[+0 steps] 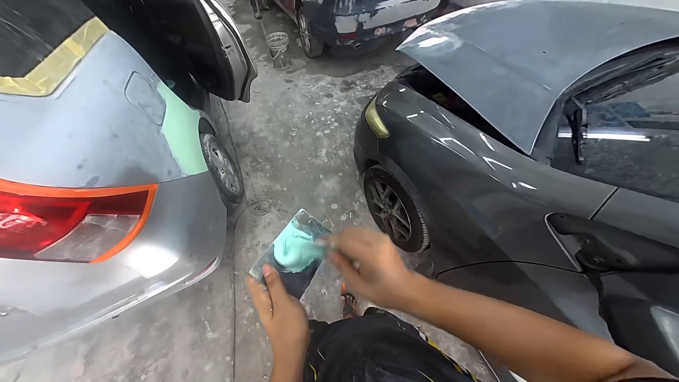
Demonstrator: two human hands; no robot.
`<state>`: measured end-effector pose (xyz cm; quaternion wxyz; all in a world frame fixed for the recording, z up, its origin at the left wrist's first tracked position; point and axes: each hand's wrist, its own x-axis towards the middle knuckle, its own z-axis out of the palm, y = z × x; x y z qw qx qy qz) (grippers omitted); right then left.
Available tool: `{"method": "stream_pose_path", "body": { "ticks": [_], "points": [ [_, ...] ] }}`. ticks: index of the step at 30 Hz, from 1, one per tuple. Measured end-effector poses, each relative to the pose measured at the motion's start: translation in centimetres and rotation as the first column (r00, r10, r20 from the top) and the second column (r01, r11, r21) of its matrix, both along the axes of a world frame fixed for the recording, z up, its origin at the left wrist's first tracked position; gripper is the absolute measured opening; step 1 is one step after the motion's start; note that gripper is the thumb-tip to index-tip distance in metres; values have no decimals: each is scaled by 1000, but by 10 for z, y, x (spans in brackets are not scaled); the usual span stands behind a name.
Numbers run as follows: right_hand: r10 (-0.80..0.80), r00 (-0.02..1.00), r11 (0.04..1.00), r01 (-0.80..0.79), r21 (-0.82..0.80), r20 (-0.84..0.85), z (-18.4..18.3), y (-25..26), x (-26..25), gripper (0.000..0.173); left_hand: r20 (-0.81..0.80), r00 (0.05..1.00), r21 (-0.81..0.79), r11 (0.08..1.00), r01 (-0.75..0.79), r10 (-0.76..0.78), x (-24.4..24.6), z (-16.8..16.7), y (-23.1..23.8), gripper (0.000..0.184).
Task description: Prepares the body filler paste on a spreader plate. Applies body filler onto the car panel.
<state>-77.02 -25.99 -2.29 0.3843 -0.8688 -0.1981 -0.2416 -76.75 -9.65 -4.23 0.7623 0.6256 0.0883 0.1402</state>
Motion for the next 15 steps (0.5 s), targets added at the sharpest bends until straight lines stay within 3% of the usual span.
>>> {"method": "stream_pose_path", "body": {
  "ticks": [2,6,8,10,11,12,13,15],
  "points": [
    [-47,999,999,47,-17,0,-4,4,-2,22,14,1000,-8,1000,6,-6,-7,4,-6,33],
    [97,984,988,-78,-131,151,6,-14,-1,26,44,997,113,992,59,-64,1,-1,17,32],
    [100,972,991,-117,69,212,13,-37,14,24,76,984,213,967,140,-160,4,-6,34,30],
    [215,970,875,-243,419,115,18,-46,30,14,153,964,268,948,171,-217,9,-10,39,29],
    [297,954,796,-269,543,38,19,-45,35,13,201,955,320,936,146,-217,12,-9,38,29],
    [377,925,773,-288,565,-43,19,-45,38,12,245,946,403,910,98,-211,15,-7,37,31],
    [421,897,824,-315,471,-136,22,-48,41,12,283,938,499,866,34,-200,16,-5,35,34],
    [263,922,955,-291,-59,-283,35,-60,45,17,334,925,617,784,-68,-183,16,-5,31,41]
  ]
}}
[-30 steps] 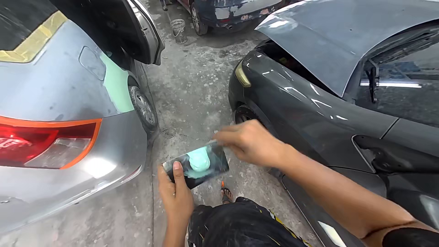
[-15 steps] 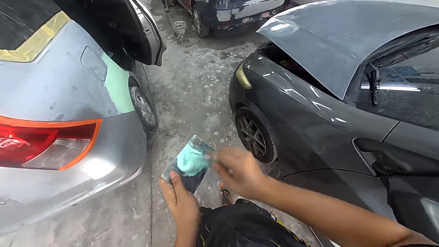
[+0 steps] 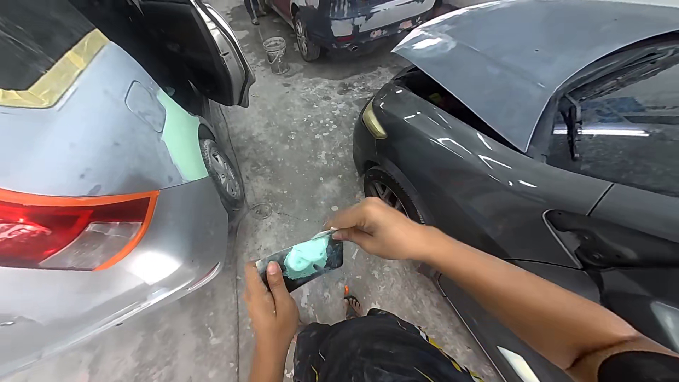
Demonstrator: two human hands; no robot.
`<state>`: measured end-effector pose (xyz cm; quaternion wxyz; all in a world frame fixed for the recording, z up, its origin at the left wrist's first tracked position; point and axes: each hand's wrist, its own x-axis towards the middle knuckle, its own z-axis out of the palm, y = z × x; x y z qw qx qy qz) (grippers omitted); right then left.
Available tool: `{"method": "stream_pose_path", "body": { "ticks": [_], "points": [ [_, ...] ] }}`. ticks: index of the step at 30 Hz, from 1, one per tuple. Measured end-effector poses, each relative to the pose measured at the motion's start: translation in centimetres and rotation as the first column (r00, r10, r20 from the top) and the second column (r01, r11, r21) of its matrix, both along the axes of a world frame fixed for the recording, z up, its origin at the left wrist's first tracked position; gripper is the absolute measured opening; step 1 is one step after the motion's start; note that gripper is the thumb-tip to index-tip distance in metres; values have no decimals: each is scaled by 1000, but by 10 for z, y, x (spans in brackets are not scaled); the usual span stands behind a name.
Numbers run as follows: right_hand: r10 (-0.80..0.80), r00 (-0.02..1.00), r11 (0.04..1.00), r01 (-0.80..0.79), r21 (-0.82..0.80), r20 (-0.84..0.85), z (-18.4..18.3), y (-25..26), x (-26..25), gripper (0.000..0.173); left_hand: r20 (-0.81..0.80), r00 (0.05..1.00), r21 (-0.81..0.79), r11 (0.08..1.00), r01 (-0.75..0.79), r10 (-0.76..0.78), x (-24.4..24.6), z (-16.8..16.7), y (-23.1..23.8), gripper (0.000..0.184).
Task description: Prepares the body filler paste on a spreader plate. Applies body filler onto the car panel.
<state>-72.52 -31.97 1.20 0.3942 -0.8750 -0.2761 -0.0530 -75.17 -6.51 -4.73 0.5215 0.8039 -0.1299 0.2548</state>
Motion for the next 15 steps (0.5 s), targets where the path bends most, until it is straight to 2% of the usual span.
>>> {"method": "stream_pose_path", "body": {
  "ticks": [1,2,3,4,5,6,7,8,9,11,14,15],
  "points": [
    [-71,995,975,85,-204,73,6,-4,0,19,23,1000,-1,1000,-1,1,-1,-2,-2,39],
    [-156,977,945,190,-267,143,9,-7,-1,21,32,999,-46,999,14,-13,-3,-4,-4,36],
    [-264,946,933,300,-198,190,5,-8,-2,22,35,999,-116,992,41,-37,-5,-5,-5,29],
    [-382,910,921,390,-20,162,-1,-7,-5,21,35,998,-191,979,67,-61,-5,-5,-7,24],
    [-471,881,864,451,224,41,-10,-1,-7,20,31,996,-253,964,86,-80,-3,-3,-9,21],
    [-495,857,739,502,449,-143,-18,7,-9,21,29,996,-290,952,95,-90,-2,-2,-11,19],
    [-475,823,597,561,573,-312,-26,17,-11,23,27,995,-304,947,101,-97,-2,1,-14,19],
    [-452,788,503,613,610,-419,-37,25,-12,26,24,994,-294,950,108,-105,-2,3,-16,19],
    [-437,767,468,640,609,-470,-47,33,-13,28,15,994,-259,960,109,-109,-3,5,-19,21],
    [-371,755,480,654,584,-541,-59,47,-16,28,-24,995,-138,986,93,-97,-3,7,-25,32],
    [-189,721,445,668,597,-667,-55,58,-18,17,-157,980,107,985,137,-120,-11,6,-31,73],
    [-164,720,424,668,611,-674,-50,57,-17,15,-202,971,183,969,166,-128,-14,6,-32,81]
  ]
}}
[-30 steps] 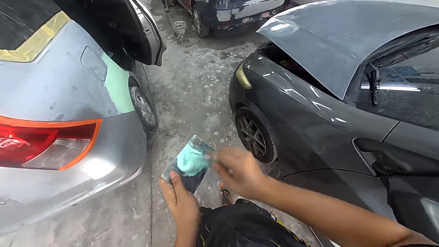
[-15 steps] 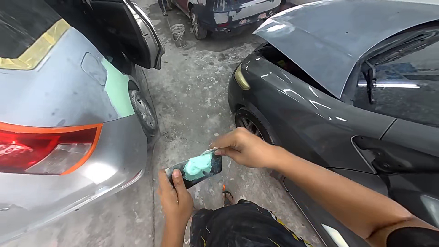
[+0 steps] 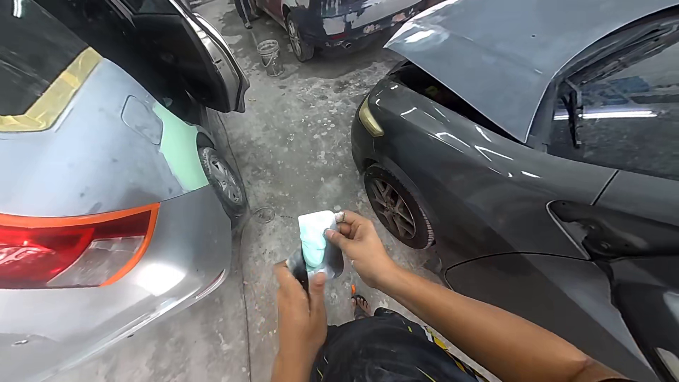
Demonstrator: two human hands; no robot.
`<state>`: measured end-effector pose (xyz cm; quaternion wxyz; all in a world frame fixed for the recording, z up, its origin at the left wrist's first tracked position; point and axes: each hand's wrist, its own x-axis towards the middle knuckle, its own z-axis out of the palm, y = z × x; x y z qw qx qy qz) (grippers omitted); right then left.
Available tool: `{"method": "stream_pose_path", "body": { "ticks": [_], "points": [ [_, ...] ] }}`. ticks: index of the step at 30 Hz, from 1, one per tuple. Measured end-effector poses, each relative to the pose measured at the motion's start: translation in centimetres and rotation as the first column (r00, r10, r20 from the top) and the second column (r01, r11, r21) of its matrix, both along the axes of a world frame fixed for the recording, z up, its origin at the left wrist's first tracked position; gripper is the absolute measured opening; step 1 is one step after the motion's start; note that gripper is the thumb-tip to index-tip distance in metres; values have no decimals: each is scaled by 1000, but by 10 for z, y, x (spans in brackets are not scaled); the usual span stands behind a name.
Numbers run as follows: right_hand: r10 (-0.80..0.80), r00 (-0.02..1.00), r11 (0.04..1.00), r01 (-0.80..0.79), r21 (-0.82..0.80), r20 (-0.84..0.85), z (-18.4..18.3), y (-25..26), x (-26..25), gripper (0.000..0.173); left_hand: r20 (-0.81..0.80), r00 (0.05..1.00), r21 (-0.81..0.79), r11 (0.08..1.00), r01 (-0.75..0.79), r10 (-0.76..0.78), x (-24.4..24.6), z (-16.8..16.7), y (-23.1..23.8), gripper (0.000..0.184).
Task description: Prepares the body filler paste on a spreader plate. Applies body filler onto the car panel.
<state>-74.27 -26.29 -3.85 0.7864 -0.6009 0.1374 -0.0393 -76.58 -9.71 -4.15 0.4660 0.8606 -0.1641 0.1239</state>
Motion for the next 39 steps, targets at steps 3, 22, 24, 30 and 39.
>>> {"method": "stream_pose_path", "body": {
  "ticks": [3,22,24,30,39],
  "points": [
    [-98,985,995,99,-2,145,15,-16,6,14,-73,997,26,999,23,-21,1,-6,5,51],
    [336,854,473,211,-855,397,8,-9,-1,21,-331,917,-584,715,-384,223,26,-12,-10,31],
    [360,854,451,192,-872,375,4,2,-8,23,-341,924,-608,709,-357,172,21,-8,-16,33],
    [351,811,491,267,-829,469,4,-5,-4,23,-244,945,-620,715,-324,217,20,-2,-17,29],
    [319,652,895,30,-444,688,27,-57,29,14,-1,995,-421,902,-92,101,38,-6,22,30]
  ]
}}
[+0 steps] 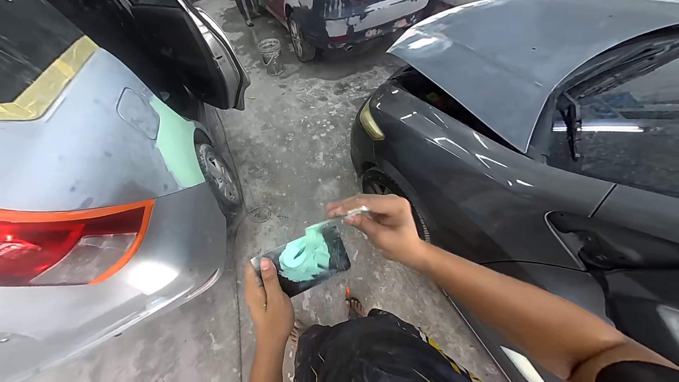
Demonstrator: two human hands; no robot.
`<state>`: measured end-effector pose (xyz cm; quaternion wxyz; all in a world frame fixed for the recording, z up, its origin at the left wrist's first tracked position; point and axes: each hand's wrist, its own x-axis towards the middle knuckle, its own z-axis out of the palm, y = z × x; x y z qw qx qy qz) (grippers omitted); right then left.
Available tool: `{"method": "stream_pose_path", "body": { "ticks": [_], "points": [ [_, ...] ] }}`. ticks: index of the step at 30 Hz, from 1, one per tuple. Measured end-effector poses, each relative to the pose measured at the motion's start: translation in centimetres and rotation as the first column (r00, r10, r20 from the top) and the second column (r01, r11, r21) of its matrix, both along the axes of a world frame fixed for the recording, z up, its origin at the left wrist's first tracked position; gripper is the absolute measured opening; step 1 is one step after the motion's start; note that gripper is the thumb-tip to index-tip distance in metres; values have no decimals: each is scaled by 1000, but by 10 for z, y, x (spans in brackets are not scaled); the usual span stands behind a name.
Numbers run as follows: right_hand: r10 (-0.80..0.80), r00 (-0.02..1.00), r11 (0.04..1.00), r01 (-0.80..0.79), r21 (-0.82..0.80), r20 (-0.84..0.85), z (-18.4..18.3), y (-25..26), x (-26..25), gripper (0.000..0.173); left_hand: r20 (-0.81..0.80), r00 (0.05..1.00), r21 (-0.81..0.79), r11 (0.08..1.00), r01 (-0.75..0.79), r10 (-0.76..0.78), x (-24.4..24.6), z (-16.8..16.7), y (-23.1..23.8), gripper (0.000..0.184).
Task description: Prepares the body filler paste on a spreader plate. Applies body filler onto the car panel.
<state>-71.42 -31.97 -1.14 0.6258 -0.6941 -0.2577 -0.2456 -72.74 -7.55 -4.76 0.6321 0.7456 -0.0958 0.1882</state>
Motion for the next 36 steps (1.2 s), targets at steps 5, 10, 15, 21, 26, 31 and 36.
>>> {"method": "stream_pose_path", "body": {
  "ticks": [5,10,15,21,26,31,36],
  "points": [
    [-41,974,711,-127,-692,-221,21,-22,10,20,167,984,284,952,-114,68,-2,0,-2,41],
    [-412,850,902,330,-278,-329,6,-15,-5,19,83,996,-77,997,-32,39,-8,-3,-9,21],
    [-244,692,855,484,186,-680,-40,25,-13,23,35,999,-124,992,27,-23,-12,3,-11,18],
    [-89,675,896,376,238,-732,-39,61,-21,14,22,997,221,973,64,-71,-21,8,-12,52],
    [-23,734,873,346,345,-679,-13,58,-24,12,-74,989,521,841,146,-126,-34,5,-8,66],
    [-161,914,945,251,208,-374,0,42,-24,16,-109,992,157,984,78,-62,-27,0,6,32],
    [-113,992,741,117,-662,49,19,5,-19,19,-6,997,80,994,-73,74,-22,5,5,31]
  ]
}}
